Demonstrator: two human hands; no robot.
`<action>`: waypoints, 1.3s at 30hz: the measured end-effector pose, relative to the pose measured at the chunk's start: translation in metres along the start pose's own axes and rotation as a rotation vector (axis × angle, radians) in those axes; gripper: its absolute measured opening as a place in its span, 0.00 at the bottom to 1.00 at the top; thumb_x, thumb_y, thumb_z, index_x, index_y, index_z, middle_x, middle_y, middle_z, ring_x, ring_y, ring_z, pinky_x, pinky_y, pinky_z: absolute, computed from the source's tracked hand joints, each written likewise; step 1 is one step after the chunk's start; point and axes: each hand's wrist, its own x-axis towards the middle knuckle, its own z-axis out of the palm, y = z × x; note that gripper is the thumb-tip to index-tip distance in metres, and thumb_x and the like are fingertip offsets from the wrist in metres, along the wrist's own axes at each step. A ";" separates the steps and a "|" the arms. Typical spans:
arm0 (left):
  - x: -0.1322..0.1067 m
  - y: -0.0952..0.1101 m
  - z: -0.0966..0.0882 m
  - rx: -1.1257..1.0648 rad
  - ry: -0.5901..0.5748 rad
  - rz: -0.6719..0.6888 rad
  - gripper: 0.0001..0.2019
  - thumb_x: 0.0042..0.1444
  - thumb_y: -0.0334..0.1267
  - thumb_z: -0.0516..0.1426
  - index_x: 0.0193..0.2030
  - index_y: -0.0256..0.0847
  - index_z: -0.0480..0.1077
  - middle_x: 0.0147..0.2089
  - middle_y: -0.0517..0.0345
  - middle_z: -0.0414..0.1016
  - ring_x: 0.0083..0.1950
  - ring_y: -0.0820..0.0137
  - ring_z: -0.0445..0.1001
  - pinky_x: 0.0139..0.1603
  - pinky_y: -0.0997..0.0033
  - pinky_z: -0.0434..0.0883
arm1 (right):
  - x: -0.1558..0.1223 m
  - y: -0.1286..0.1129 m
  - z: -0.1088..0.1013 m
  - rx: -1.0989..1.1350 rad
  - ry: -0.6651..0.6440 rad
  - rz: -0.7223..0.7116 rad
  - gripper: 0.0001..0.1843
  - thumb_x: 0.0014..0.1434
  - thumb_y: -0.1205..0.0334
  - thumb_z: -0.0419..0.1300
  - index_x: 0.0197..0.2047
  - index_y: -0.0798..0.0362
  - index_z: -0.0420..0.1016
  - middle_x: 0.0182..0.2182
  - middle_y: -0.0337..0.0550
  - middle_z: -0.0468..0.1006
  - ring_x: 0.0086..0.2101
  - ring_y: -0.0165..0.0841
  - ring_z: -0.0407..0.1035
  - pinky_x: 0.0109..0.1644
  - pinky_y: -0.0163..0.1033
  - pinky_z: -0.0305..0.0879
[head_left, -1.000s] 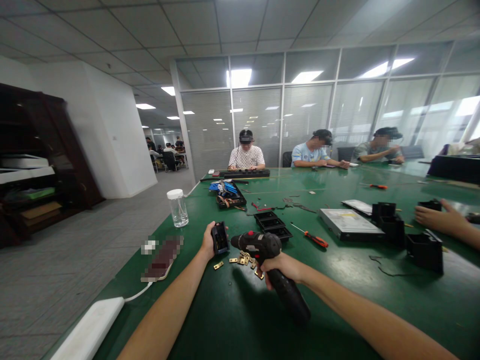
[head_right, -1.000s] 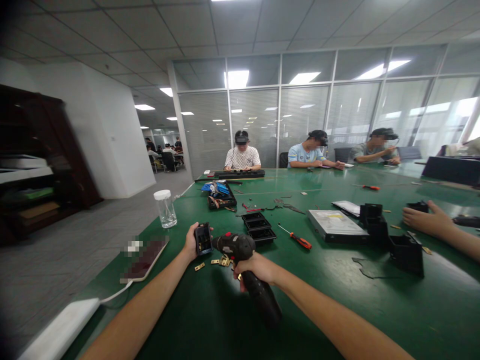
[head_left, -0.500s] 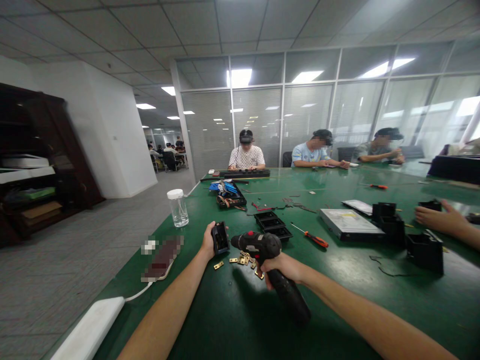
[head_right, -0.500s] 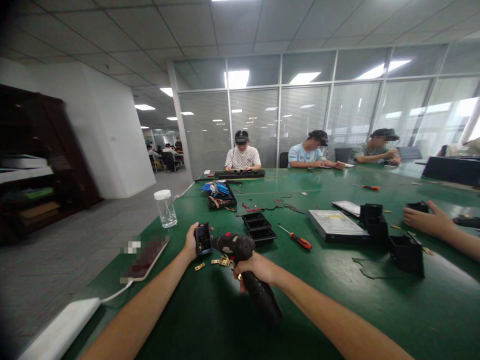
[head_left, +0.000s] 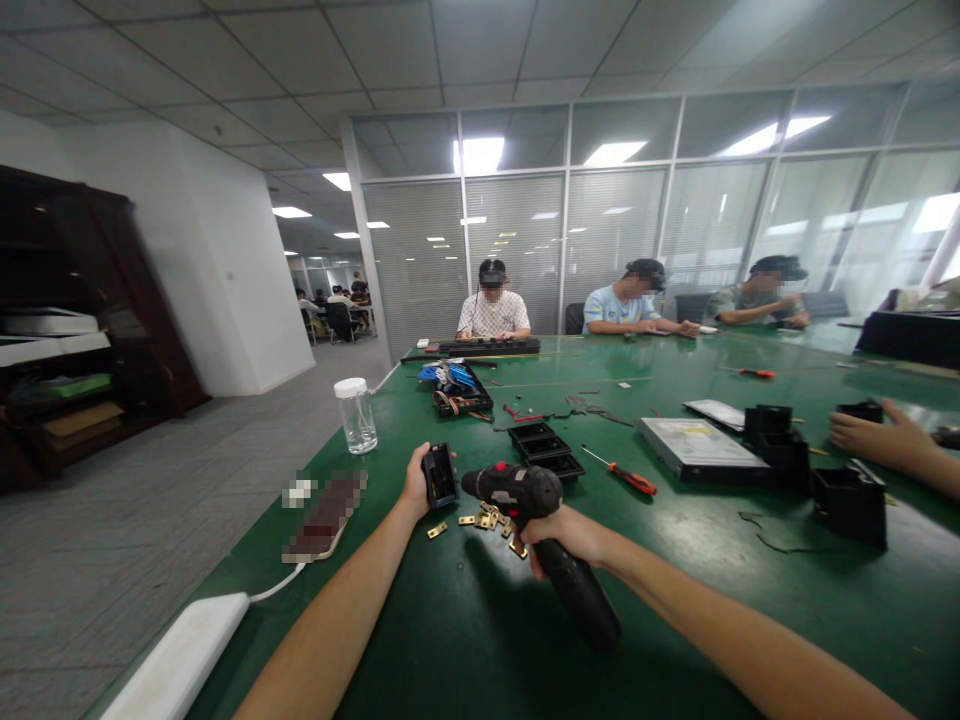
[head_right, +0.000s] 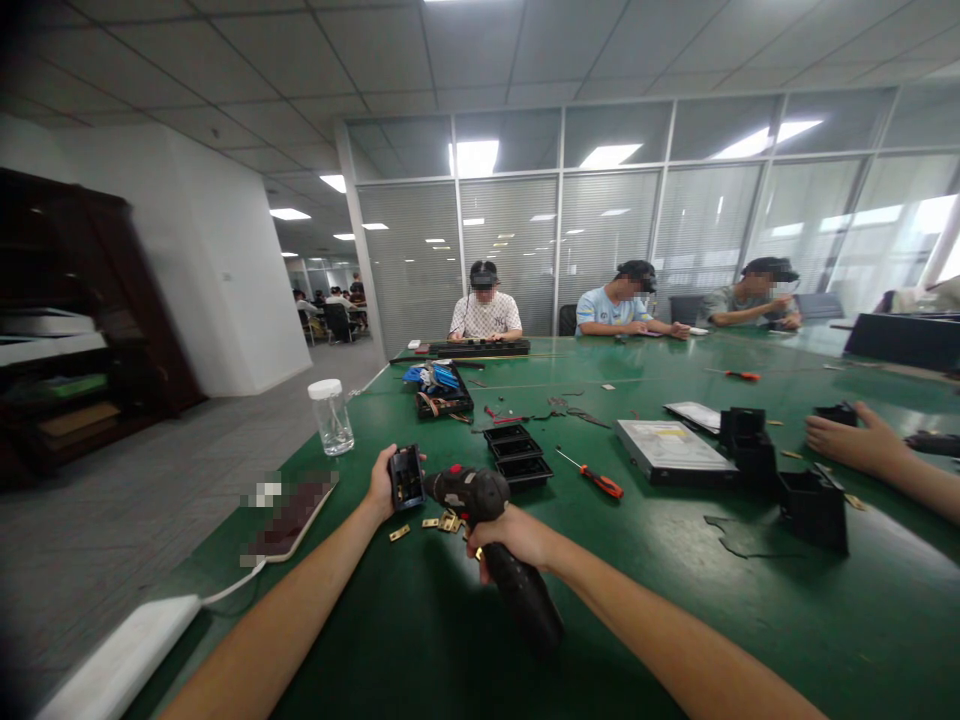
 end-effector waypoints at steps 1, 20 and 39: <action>0.000 0.000 0.000 -0.002 0.004 -0.003 0.22 0.43 0.49 0.46 0.32 0.30 0.67 0.23 0.51 0.68 0.23 0.68 0.67 0.23 0.70 0.63 | 0.000 0.000 0.000 0.001 0.000 0.001 0.09 0.40 0.64 0.51 0.26 0.61 0.65 0.14 0.38 0.67 0.16 0.28 0.62 0.20 0.31 0.56; 0.002 -0.002 -0.003 -0.020 -0.001 0.005 0.21 0.43 0.48 0.46 0.33 0.30 0.66 0.26 0.50 0.69 0.23 0.69 0.68 0.22 0.71 0.63 | 0.000 -0.001 0.001 0.020 0.025 0.007 0.09 0.40 0.64 0.51 0.26 0.60 0.65 0.17 0.40 0.68 0.19 0.30 0.65 0.21 0.32 0.58; -0.001 0.001 0.002 -0.027 0.026 -0.034 0.22 0.43 0.48 0.46 0.33 0.29 0.66 0.23 0.51 0.69 0.22 0.69 0.67 0.22 0.71 0.63 | 0.000 0.002 -0.001 0.045 0.006 -0.020 0.09 0.40 0.65 0.52 0.27 0.61 0.65 0.18 0.40 0.68 0.19 0.30 0.65 0.21 0.32 0.58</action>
